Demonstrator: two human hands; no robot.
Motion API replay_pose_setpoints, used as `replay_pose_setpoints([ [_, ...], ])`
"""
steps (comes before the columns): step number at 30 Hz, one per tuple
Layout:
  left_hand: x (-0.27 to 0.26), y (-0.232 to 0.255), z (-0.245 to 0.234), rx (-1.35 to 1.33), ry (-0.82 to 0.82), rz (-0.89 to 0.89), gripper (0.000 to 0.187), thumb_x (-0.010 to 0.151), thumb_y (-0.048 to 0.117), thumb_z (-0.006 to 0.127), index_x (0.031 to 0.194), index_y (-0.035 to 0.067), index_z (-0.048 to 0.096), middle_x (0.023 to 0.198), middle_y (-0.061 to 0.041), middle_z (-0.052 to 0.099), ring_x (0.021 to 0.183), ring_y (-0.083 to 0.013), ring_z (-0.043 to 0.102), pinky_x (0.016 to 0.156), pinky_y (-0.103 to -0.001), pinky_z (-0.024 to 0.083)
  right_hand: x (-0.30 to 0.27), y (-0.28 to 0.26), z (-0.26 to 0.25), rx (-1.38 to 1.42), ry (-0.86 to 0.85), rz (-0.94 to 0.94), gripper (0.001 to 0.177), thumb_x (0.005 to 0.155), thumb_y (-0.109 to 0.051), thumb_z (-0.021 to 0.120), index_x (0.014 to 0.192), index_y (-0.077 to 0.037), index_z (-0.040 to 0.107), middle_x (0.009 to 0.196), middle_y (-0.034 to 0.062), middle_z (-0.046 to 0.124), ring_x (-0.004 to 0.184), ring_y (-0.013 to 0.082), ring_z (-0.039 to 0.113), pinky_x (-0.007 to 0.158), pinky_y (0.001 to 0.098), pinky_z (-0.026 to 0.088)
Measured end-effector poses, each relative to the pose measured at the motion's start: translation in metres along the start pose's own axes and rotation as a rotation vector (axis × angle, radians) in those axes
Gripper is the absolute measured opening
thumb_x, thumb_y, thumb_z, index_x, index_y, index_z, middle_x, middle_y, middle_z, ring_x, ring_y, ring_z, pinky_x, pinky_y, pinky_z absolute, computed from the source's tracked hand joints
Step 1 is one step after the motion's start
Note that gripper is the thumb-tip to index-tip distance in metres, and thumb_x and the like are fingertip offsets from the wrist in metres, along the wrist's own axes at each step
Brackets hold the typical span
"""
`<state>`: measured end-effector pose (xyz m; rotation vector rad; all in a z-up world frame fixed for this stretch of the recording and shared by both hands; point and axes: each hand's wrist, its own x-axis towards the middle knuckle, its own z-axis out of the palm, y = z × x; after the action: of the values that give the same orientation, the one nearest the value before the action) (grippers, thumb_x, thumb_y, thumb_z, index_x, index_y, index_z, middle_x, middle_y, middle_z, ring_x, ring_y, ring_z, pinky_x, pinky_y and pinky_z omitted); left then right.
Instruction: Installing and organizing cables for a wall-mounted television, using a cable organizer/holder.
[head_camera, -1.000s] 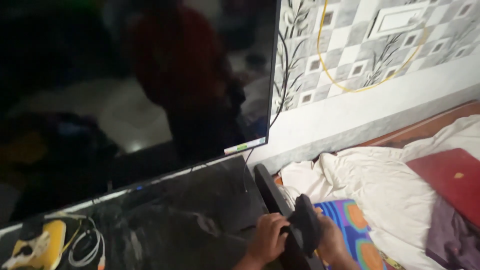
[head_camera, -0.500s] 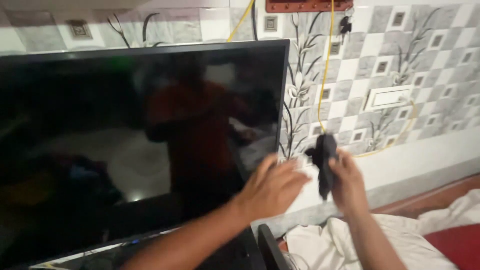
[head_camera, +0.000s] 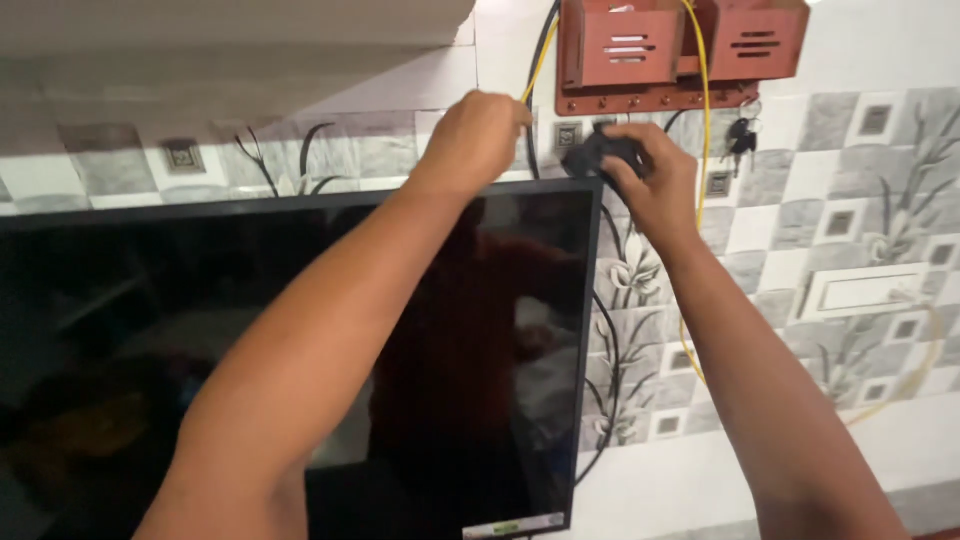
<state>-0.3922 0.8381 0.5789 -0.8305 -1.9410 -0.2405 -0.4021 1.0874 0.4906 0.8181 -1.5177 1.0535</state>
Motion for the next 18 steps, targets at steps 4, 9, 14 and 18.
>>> replay_pose_setpoints([
  [4, 0.032, -0.025, 0.013, -0.035, -0.012, -0.014, 0.035, 0.084, -0.002, 0.060, 0.106, 0.015, 0.081, 0.098, -0.021, 0.074, 0.093, -0.0409, 0.071, 0.085, -0.048, 0.056, 0.035, -0.003, 0.019, -0.274, -0.046, -0.322, 0.032, 0.091, 0.001, 0.081, 0.121, -0.004, 0.070, 0.123, 0.0134, 0.071, 0.111, 0.0267, 0.070, 0.093, 0.0354, 0.057],
  [9, 0.047, -0.033, 0.029, 0.019, -0.017, -0.002, 0.038, 0.082, -0.004, 0.061, 0.107, 0.016, 0.081, 0.099, -0.022, 0.073, 0.095, -0.0405, 0.071, 0.086, -0.047, 0.056, 0.050, 0.015, 0.033, -0.404, -0.075, -0.603, 0.033, 0.088, 0.002, 0.082, 0.118, -0.005, 0.070, 0.129, 0.0141, 0.069, 0.116, 0.0351, 0.069, 0.098, 0.0407, 0.058],
  [14, 0.060, -0.035, 0.051, -0.053, -0.050, -0.220, 0.017, 0.081, 0.009, 0.072, 0.095, 0.014, 0.080, 0.095, -0.019, 0.074, 0.092, -0.0388, 0.072, 0.083, -0.046, 0.057, 0.050, 0.026, 0.056, -0.427, -0.151, -0.753, 0.038, 0.077, -0.001, 0.084, 0.112, -0.005, 0.071, 0.122, 0.0151, 0.065, 0.113, 0.0350, 0.066, 0.094, 0.0417, 0.058],
  [18, 0.057, -0.039, 0.060, 0.015, -0.017, -0.100, 0.022, 0.077, 0.007, 0.074, 0.096, 0.016, 0.082, 0.092, -0.019, 0.074, 0.089, -0.0409, 0.071, 0.079, -0.048, 0.057, 0.043, 0.049, 0.081, -0.429, -0.153, -0.785, 0.040, 0.079, -0.008, 0.088, 0.116, -0.004, 0.073, 0.120, 0.0135, 0.066, 0.109, 0.0341, 0.065, 0.092, 0.0415, 0.056],
])
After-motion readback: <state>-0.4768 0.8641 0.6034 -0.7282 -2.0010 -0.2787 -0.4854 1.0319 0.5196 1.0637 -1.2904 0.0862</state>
